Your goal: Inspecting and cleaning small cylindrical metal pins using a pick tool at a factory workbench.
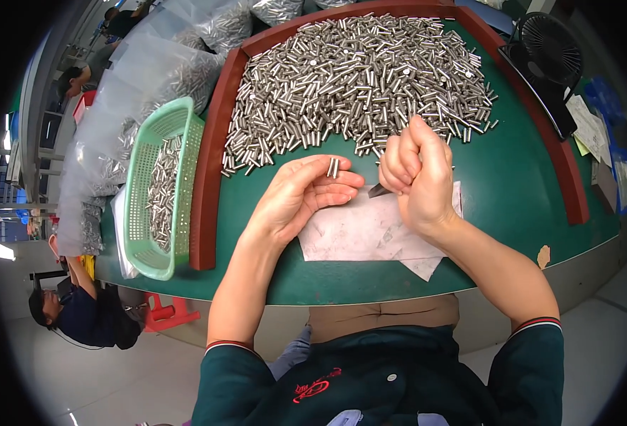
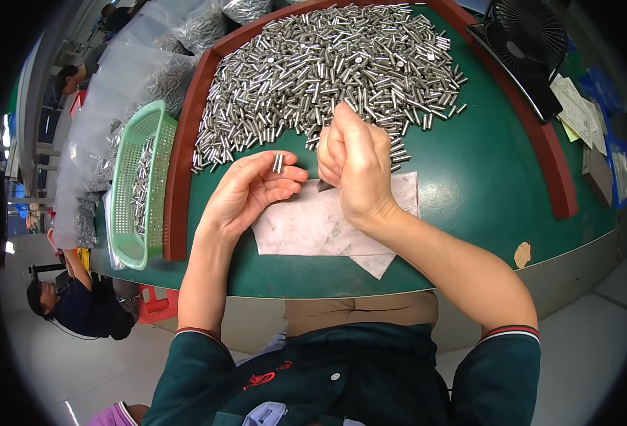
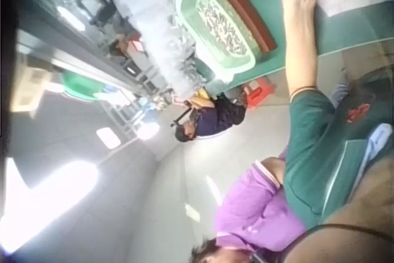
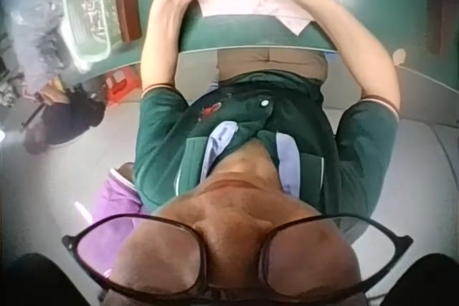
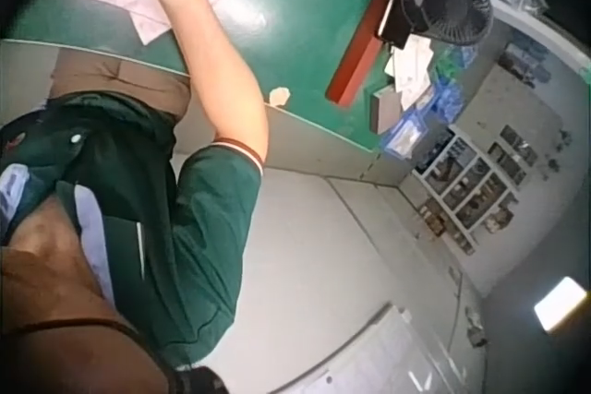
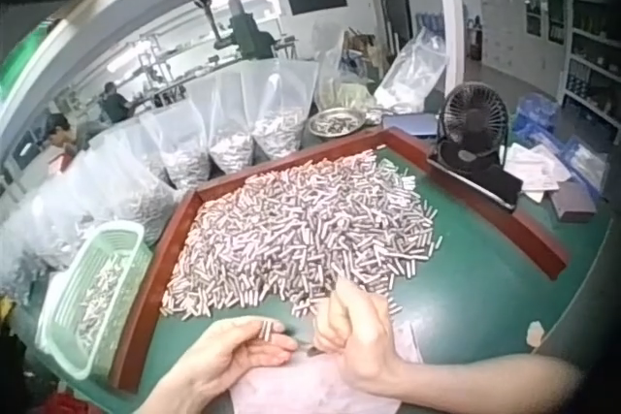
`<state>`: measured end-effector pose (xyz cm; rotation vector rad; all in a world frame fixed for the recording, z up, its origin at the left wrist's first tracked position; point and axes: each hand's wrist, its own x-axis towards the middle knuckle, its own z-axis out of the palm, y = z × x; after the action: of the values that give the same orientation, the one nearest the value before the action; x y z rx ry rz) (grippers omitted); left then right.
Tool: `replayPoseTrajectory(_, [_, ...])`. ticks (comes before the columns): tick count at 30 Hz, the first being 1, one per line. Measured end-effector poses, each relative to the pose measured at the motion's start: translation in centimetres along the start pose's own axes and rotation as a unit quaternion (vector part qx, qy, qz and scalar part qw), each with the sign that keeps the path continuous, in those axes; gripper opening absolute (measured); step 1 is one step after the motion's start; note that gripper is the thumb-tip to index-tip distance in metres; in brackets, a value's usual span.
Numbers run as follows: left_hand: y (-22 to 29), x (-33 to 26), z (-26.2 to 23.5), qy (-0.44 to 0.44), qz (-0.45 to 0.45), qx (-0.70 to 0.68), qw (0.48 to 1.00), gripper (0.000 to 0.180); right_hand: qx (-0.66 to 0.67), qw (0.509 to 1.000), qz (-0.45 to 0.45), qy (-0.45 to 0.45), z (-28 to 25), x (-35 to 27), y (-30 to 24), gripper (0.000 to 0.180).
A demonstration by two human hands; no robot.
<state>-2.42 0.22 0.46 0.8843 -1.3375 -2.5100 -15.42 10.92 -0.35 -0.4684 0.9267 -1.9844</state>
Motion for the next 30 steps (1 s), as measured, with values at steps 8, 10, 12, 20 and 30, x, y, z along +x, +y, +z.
replayPoseTrajectory(8, [-0.4,0.3,-1.0,-0.005,0.100,-0.035,0.994,0.025,-0.006,0.999,-0.036,-0.008,0.0,-0.9,0.1,0.045])
replayPoseTrajectory(10, [-0.4,0.5,-1.5,-0.017,0.091,-0.040,0.995,0.026,-0.047,0.996,-0.063,-0.029,-0.2,-1.3,0.4,0.044])
replayPoseTrajectory(12, [-0.4,0.6,-1.6,-0.026,0.079,-0.048,0.995,0.028,-0.054,0.995,-0.073,-0.039,-0.4,-1.9,0.6,0.042])
replayPoseTrajectory(20, [0.1,0.6,-1.4,-0.030,0.000,-0.062,0.998,0.034,-0.148,0.968,-0.167,-0.119,-0.1,-2.0,0.4,0.047])
replayPoseTrajectory(30, [0.5,1.7,0.4,0.029,0.037,0.108,0.993,0.025,-0.201,0.942,-0.218,-0.159,-0.3,-2.1,0.8,0.043])
